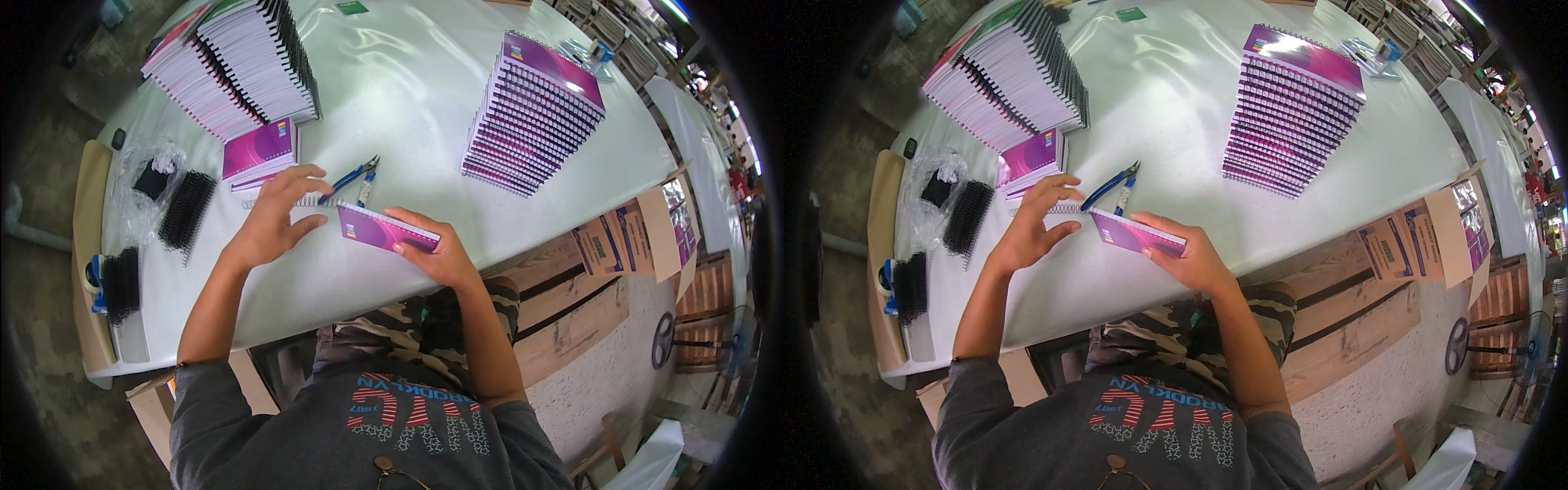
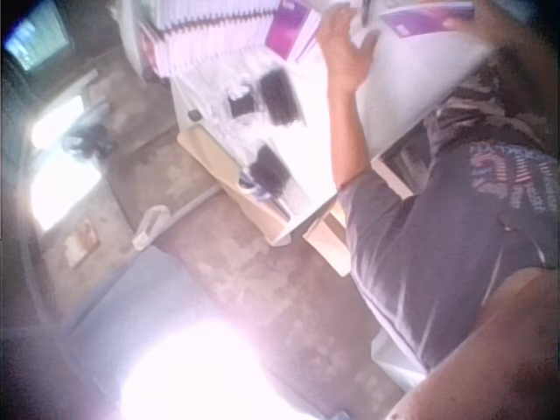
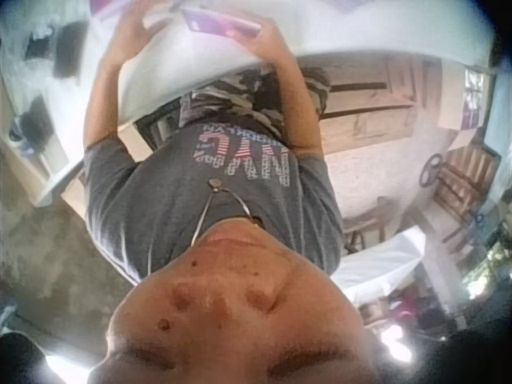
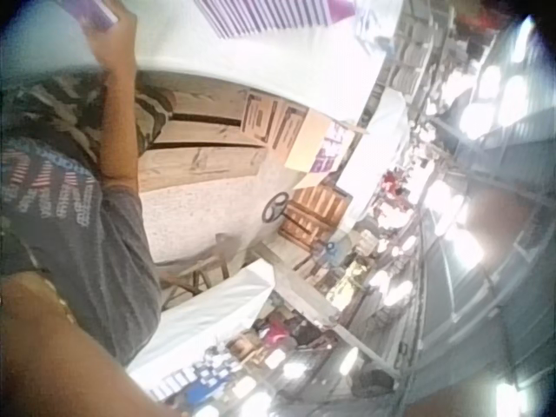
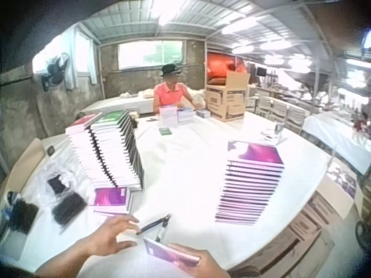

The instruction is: The person trims the excess spiral coil from notebooks using shears and then places each completed notebook onto a stack.

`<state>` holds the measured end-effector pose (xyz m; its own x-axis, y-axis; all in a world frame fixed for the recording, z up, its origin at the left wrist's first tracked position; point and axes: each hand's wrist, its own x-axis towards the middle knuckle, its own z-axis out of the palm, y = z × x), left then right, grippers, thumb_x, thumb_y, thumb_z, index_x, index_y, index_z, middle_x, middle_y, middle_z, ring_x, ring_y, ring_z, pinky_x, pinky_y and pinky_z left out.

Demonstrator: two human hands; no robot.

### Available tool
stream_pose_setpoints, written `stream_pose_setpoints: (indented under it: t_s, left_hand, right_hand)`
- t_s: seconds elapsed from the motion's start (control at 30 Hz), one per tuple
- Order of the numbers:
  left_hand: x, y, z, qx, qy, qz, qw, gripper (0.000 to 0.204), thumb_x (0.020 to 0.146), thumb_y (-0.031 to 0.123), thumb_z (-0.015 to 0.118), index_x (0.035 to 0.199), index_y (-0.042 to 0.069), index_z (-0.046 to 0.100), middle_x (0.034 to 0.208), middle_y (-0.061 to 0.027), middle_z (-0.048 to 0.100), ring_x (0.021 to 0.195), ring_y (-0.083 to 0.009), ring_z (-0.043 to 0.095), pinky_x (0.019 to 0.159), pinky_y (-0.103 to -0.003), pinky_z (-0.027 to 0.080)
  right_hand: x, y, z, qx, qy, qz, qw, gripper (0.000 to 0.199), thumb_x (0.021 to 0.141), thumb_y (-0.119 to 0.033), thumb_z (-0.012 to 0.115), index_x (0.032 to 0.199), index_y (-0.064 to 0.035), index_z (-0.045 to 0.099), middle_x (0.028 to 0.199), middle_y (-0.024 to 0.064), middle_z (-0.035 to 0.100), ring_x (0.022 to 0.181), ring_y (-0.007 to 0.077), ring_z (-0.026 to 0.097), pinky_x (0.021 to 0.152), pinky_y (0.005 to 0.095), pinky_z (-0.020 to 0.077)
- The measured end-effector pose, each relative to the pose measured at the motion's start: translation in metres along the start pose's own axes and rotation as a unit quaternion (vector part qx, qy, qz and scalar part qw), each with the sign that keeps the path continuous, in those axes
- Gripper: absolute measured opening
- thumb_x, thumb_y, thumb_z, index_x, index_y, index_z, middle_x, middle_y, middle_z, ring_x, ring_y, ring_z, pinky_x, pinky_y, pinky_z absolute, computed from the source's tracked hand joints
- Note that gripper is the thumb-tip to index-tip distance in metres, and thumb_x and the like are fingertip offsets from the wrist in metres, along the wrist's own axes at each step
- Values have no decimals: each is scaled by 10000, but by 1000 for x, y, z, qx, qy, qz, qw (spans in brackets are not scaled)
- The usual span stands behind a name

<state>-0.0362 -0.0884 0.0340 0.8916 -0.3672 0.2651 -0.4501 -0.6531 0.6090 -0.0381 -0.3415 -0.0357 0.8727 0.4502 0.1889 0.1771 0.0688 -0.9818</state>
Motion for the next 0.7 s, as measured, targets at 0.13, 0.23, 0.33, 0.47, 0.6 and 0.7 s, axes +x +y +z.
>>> stream_pose_setpoints:
  t_s: [0.13, 0.23, 0.33, 0.47, 0.6, 0.7]
  left_hand:
    - [-1, 5, -13, 114, -151, 21, 982, 242, 761, 124, 691, 976, 76, 592, 1117, -94, 550, 973, -275, 532, 869, -375, 378]
    - [16, 26, -14, 192, -192, -36, 962, 301, 778, 162, 671, 1058, 81, 594, 1087, -106, 573, 998, -287, 522, 900, -394, 366]
    - [24, 27, 8, 215, -59, 103, 969, 289, 762, 143, 672, 1037, 80, 610, 979, -94, 609, 952, -289, 541, 890, -405, 372]
    - [19, 31, -8, 264, -165, 67, 948, 268, 708, 142, 696, 953, 76, 610, 872, -93, 590, 855, -284, 561, 788, -398, 399]
    - [18, 56, 4, 238, -46, 121, 963, 279, 632, 68, 734, 869, 73, 588, 872, -87, 593, 855, -284, 557, 762, -379, 390]
    - [18, 36, -2, 252, -218, 112, 936, 389, 623, 64, 744, 962, 59, 554, 938, -99, 583, 903, -318, 532, 798, -403, 379]
  right_hand:
    - [3, 6, 0, -9, -53, 39, 998, 305, 850, -34, 588, 1152, 0, 599, 1051, 89, 655, 931, 121, 575, 865, 257, 442]
    - [4, 6, -4, -9, -60, 52, 997, 304, 860, -57, 583, 1159, -7, 596, 1058, 84, 655, 930, 114, 574, 864, 248, 440]
    - [-4, 7, -16, -16, -48, 88, 995, 306, 864, -57, 575, 1169, -25, 595, 1058, 74, 658, 929, 110, 574, 873, 255, 440]
    - [1, 8, -14, -45, -65, -34, 996, 358, 832, -30, 541, 1186, -64, 580, 1108, 134, 638, 993, 189, 619, 893, 297, 443]
    - [3, 14, -8, -36, -61, -80, 994, 378, 819, -35, 547, 1195, -68, 572, 1121, 153, 623, 995, 258, 624, 878, 307, 448]
    - [-4, 10, -13, -44, -58, -87, 993, 370, 821, -45, 554, 1190, -65, 575, 1111, 157, 626, 972, 279, 628, 859, 311, 453]
